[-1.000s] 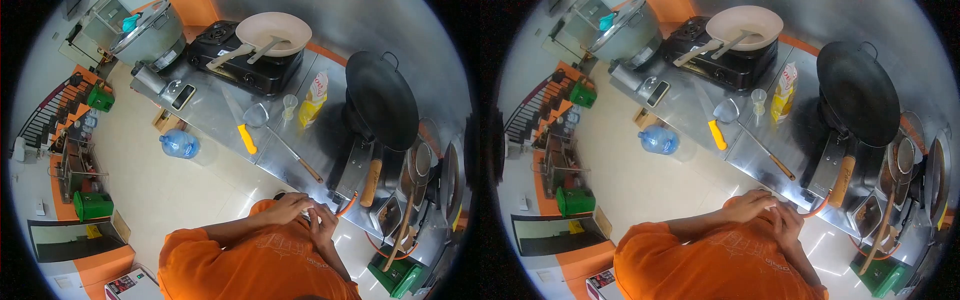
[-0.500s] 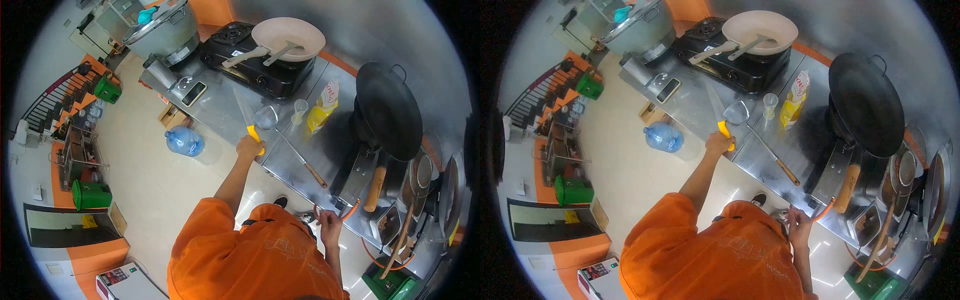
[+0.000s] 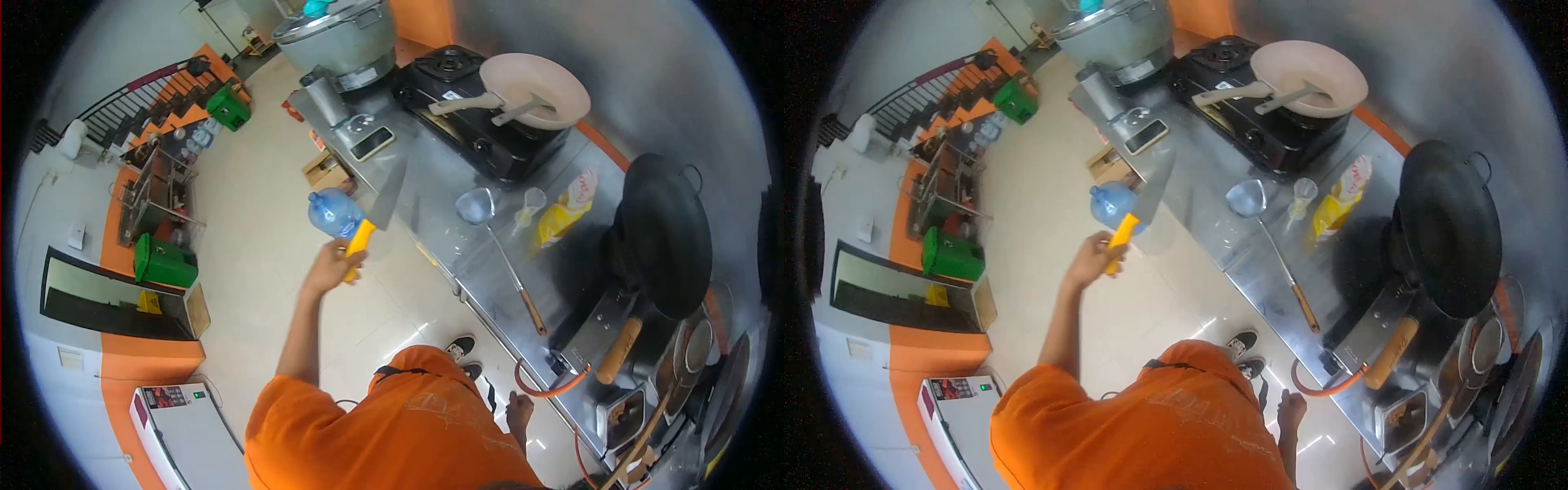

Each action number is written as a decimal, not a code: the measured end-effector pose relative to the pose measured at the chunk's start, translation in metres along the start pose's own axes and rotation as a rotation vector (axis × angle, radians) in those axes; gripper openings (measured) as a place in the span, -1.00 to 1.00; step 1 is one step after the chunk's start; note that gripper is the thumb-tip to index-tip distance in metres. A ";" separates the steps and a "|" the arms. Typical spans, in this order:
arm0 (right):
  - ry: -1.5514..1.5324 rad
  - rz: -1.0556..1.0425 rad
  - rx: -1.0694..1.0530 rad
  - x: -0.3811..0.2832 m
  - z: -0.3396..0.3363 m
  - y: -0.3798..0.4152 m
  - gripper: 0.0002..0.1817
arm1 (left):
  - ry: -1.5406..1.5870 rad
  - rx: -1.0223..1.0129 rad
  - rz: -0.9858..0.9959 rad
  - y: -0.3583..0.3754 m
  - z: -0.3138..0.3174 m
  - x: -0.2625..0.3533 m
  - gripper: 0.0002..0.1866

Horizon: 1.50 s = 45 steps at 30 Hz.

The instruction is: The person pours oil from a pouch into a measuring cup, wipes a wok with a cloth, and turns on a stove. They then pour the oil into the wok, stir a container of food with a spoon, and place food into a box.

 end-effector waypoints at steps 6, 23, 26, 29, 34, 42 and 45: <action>0.562 -0.067 -0.031 0.229 0.068 0.014 -0.59 | -0.303 0.310 0.248 0.043 -0.220 0.126 -0.83; 0.062 0.341 0.014 -0.127 0.317 -0.041 -0.67 | -0.817 0.376 0.595 -0.261 -0.491 0.392 -0.72; -0.074 0.382 0.037 -0.157 0.338 -0.029 -0.70 | -0.933 0.412 0.453 -0.279 -0.474 0.405 -0.66; 0.667 -0.080 -0.065 -0.088 0.366 -0.043 -0.74 | -0.882 0.291 0.409 -0.323 -0.473 0.409 -0.69; 0.916 -0.063 -0.171 -0.038 0.380 -0.016 -0.73 | -0.836 0.213 0.332 -0.378 -0.487 0.418 -0.73; 1.002 -0.159 -0.151 -0.039 0.390 -0.003 -0.71 | -1.013 0.158 0.234 -0.457 -0.479 0.437 -0.77; 1.033 -0.231 -0.075 -0.050 0.392 -0.009 -0.71 | -1.090 0.087 0.263 -0.518 -0.491 0.454 -0.70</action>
Point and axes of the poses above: each hand's wrist, its own y-axis away from the middle knuckle, its own z-axis out of the palm, x = y × z, the point moved 9 cm from there along -y, towards the middle knuckle, and after that the axes turned 2 degrees about x, right-handed, at the moved point
